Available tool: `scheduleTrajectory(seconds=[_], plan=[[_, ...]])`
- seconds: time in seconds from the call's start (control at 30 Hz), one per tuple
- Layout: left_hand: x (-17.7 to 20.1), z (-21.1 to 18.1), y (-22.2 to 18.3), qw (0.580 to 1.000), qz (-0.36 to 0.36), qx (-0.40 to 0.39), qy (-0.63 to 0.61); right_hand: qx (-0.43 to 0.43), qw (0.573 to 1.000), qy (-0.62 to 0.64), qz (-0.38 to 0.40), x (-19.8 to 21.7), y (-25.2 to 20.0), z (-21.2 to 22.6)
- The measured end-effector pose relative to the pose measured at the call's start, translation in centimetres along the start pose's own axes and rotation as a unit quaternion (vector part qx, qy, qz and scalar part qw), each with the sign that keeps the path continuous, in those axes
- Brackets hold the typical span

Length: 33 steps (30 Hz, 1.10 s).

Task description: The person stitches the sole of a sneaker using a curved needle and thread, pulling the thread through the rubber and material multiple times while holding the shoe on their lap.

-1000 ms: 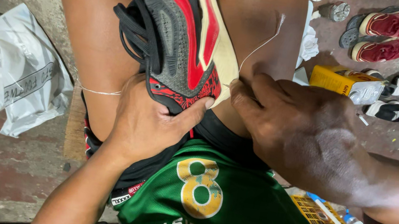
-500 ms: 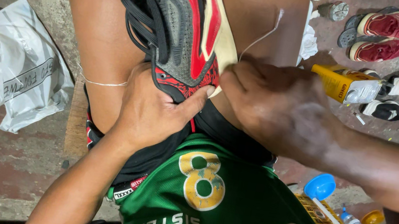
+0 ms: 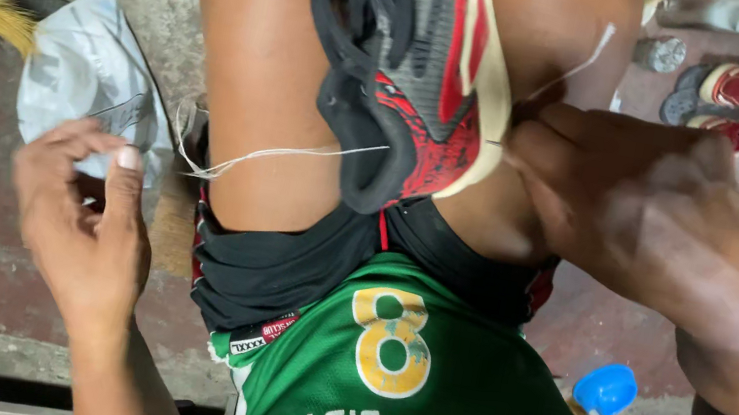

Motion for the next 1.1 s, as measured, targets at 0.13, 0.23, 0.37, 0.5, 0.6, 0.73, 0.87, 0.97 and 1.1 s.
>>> scheduleTrajectory(seconds=[0.13, 0.23, 0.37, 0.5, 0.6, 0.73, 0.87, 0.97, 1.1], plan=[[-1.2, -4.9, -0.3, 0.992, 0.04, -0.11, -0.038, 0.004, 0.999, 0.042, -0.007, 0.0, -0.2, -0.4], [-6.1, -8.5, -0.6, 0.97, 0.134, -0.192, -0.063, 0.01, 0.998, 0.065, -0.007, 0.0, -0.1, -0.5], [-7.3, -5.1, -0.4, 0.964, 0.196, -0.041, -0.176, 0.018, 0.996, 0.08, -0.016, -0.4, 0.0, -0.6], [-6.7, -3.6, -0.2, 0.772, 0.193, 0.07, -0.602, 0.005, 0.997, 0.07, 0.015, -1.3, -0.1, -0.9], [-9.2, -4.3, 0.6, 0.727, 0.225, 0.164, -0.627, 0.015, 0.997, 0.082, -0.001, -0.5, 0.1, -0.7], [-9.5, -8.2, 3.4, 0.931, 0.269, 0.029, -0.244, 0.011, 0.991, 0.133, -0.004, -0.4, 0.0, -0.8], [-10.0, -11.9, 4.5, 0.935, 0.296, -0.129, -0.149, 0.002, 0.991, 0.135, 0.01, -1.3, -0.2, -0.8], [-11.9, -11.5, 5.0, 0.908, 0.359, -0.122, -0.181, 0.021, 0.987, 0.157, -0.032, -0.3, -0.5, -0.6], [-13.9, -10.6, 5.2, 0.897, 0.389, -0.119, -0.171, 0.057, 0.985, 0.164, -0.018, -0.9, -0.1, -0.2]])
Point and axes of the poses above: each hand's wrist, its own y-axis towards the middle knuckle, its own x-axis out of the back of the hand, z = x × y, the point moved 10 cm from there along y, towards the middle knuckle, and after that the axes turned 3 degrees about z, right-handed, at the moved point
